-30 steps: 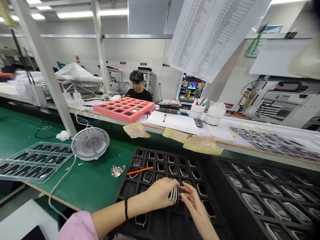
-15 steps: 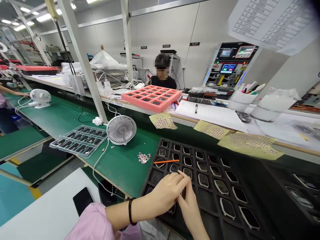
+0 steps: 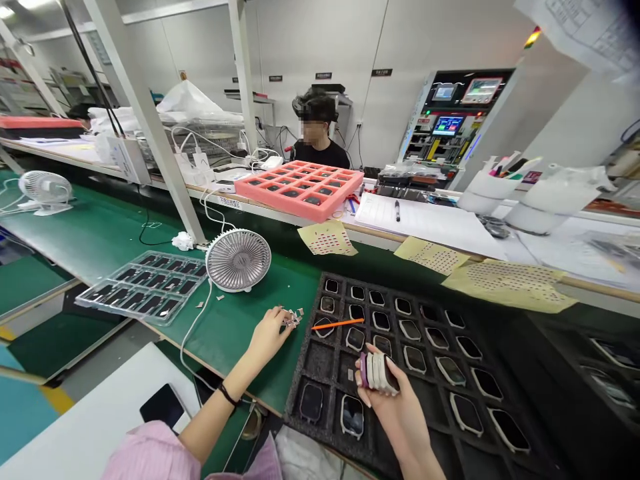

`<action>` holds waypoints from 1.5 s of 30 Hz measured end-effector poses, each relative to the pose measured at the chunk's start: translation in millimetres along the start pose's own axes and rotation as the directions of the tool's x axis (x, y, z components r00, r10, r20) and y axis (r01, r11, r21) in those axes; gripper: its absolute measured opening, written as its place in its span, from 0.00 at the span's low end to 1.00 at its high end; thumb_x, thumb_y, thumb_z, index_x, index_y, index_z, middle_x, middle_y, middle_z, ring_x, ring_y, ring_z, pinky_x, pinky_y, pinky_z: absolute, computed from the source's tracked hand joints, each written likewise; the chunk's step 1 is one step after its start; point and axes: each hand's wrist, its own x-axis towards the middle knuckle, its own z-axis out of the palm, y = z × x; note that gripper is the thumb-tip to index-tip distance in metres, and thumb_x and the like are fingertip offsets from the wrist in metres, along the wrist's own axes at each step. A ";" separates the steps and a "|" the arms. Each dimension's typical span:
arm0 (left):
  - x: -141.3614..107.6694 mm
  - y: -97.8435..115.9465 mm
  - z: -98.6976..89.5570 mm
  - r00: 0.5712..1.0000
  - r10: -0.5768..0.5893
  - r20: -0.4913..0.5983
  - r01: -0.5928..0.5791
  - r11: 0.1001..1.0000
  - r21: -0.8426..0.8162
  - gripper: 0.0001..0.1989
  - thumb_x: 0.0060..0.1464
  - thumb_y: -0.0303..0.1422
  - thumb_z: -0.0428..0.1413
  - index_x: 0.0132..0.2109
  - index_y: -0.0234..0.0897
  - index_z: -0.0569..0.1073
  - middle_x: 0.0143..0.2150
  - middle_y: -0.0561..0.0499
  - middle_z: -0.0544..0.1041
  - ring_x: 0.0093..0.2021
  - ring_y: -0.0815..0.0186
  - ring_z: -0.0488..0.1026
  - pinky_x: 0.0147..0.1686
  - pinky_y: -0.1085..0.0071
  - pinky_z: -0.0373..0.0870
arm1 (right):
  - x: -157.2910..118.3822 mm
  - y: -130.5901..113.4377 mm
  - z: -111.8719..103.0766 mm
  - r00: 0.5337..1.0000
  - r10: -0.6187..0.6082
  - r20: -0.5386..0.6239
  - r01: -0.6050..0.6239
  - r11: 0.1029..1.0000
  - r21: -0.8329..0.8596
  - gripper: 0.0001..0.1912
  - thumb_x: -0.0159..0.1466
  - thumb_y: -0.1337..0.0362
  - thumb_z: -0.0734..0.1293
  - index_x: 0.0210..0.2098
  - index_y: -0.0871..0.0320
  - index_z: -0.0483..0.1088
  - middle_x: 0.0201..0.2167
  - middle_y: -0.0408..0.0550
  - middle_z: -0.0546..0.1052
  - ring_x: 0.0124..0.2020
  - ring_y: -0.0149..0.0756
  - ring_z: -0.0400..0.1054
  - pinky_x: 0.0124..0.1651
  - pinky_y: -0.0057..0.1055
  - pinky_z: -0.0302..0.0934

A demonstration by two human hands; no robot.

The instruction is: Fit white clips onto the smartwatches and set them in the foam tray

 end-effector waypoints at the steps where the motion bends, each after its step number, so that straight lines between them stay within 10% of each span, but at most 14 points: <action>1: 0.3 -3.0 4.9 1.000 -0.004 -0.003 0.004 1.000 0.010 0.03 0.57 0.29 0.53 0.39 0.36 0.70 0.42 0.45 0.72 0.48 0.56 0.69 0.43 0.63 0.70 | -0.2 1.0 0.4 1.000 0.006 0.004 -0.006 1.000 0.009 0.21 0.56 0.56 0.69 0.48 0.57 0.68 0.29 0.49 0.76 0.27 0.37 0.67 0.23 0.28 0.56; 18: 1.9 7.0 -13.4 0.996 -0.023 -0.081 -0.008 0.932 -0.363 0.10 0.55 0.28 0.50 0.36 0.38 0.77 0.37 0.46 0.78 0.38 0.60 0.75 0.40 0.67 0.71 | 5.0 7.4 13.5 0.982 -0.105 0.157 0.102 0.994 0.030 0.16 0.63 0.59 0.63 0.49 0.56 0.66 0.31 0.50 0.76 0.28 0.37 0.68 0.24 0.29 0.55; 28: -16.1 105.0 -24.2 0.970 -0.045 0.238 0.242 0.223 -0.944 0.12 0.42 0.37 0.64 0.30 0.32 0.74 0.29 0.48 0.79 0.28 0.66 0.75 0.27 0.72 0.75 | -4.5 16.2 29.2 0.949 -0.286 0.132 0.289 0.957 -0.005 0.22 0.63 0.58 0.62 0.56 0.51 0.60 0.41 0.50 0.75 0.32 0.38 0.70 0.29 0.35 0.62; 38: -21.5 117.3 -19.4 0.981 -0.097 0.169 0.188 0.240 -0.952 0.12 0.43 0.37 0.65 0.29 0.31 0.76 0.26 0.51 0.75 0.25 0.68 0.74 0.24 0.75 0.72 | -3.3 33.9 7.8 0.838 -0.512 0.188 0.545 0.768 -0.336 0.26 0.61 0.56 0.66 0.57 0.48 0.59 0.53 0.49 0.69 0.54 0.43 0.64 0.55 0.43 0.59; 45: -21.1 115.2 -7.4 0.965 -0.017 0.263 0.263 -0.008 -0.965 0.16 0.36 0.39 0.69 0.24 0.31 0.73 0.22 0.54 0.69 0.20 0.73 0.67 0.20 0.77 0.65 | -6.9 28.2 14.9 0.918 -0.374 0.129 0.389 0.914 -0.119 0.27 0.57 0.53 0.69 0.55 0.46 0.62 0.49 0.50 0.72 0.46 0.44 0.68 0.44 0.40 0.64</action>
